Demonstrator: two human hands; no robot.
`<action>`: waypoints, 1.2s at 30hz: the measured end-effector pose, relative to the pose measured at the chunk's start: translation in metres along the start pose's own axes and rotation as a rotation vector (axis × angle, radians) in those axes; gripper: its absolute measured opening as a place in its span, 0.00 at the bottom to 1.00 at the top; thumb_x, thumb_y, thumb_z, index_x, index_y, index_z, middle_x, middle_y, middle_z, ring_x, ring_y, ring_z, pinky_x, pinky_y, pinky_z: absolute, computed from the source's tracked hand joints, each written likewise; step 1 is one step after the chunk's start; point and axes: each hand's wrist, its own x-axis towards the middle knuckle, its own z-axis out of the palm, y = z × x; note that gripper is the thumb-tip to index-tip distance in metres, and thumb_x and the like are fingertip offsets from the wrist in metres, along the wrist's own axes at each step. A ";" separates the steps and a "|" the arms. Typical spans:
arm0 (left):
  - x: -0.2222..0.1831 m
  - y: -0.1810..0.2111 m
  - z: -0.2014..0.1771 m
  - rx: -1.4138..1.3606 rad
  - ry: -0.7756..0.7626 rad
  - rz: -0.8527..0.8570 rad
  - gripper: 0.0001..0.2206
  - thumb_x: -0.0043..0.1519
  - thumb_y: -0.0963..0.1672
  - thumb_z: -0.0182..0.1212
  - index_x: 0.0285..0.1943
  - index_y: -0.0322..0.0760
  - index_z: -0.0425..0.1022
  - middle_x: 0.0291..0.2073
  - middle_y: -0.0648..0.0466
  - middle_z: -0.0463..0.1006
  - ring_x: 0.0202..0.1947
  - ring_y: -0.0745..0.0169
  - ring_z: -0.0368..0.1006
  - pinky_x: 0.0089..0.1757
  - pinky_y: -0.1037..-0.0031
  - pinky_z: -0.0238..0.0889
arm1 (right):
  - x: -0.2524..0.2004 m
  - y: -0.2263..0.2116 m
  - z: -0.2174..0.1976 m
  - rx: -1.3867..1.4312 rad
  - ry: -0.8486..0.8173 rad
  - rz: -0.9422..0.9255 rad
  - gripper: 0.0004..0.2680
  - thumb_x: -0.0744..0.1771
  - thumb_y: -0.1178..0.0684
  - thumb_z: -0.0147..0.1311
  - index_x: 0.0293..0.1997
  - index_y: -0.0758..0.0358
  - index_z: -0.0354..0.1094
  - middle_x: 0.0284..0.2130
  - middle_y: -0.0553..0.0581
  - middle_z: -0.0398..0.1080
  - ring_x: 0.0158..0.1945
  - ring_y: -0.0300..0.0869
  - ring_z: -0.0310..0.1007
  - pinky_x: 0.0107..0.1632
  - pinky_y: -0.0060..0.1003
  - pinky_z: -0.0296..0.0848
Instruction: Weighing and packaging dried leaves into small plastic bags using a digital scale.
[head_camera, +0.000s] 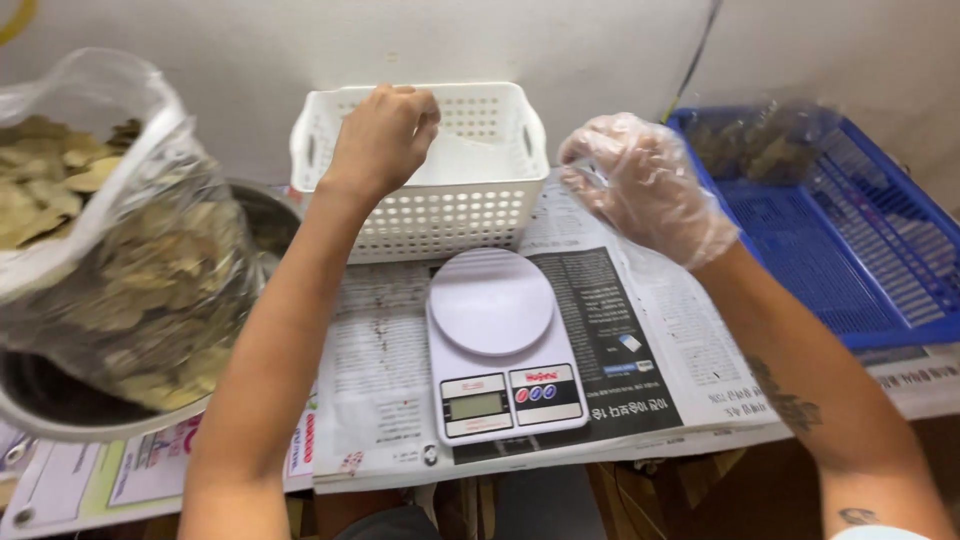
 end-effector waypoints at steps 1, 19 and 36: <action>-0.005 -0.012 0.000 -0.064 -0.036 -0.112 0.06 0.63 0.40 0.54 0.40 0.38 0.78 0.37 0.53 0.80 0.41 0.44 0.72 0.35 0.53 0.64 | 0.015 -0.009 0.006 0.155 0.032 -0.059 0.07 0.72 0.47 0.49 0.43 0.54 0.72 0.39 0.53 0.76 0.39 0.44 0.74 0.43 0.39 0.72; 0.003 -0.106 0.075 0.014 -0.822 -0.527 0.49 0.44 0.63 0.62 0.73 0.37 0.63 0.68 0.39 0.66 0.68 0.34 0.60 0.64 0.43 0.52 | 0.131 -0.027 0.152 0.728 -0.794 0.136 0.19 0.59 0.49 0.59 0.56 0.46 0.75 0.52 0.64 0.75 0.58 0.59 0.72 0.61 0.48 0.68; -0.008 -0.036 0.011 -0.426 -0.047 -0.086 0.11 0.57 0.43 0.71 0.49 0.45 0.82 0.45 0.53 0.83 0.54 0.45 0.75 0.54 0.50 0.65 | 0.130 -0.043 0.124 1.069 -0.145 0.342 0.09 0.57 0.52 0.75 0.32 0.59 0.78 0.24 0.55 0.76 0.29 0.37 0.75 0.34 0.34 0.73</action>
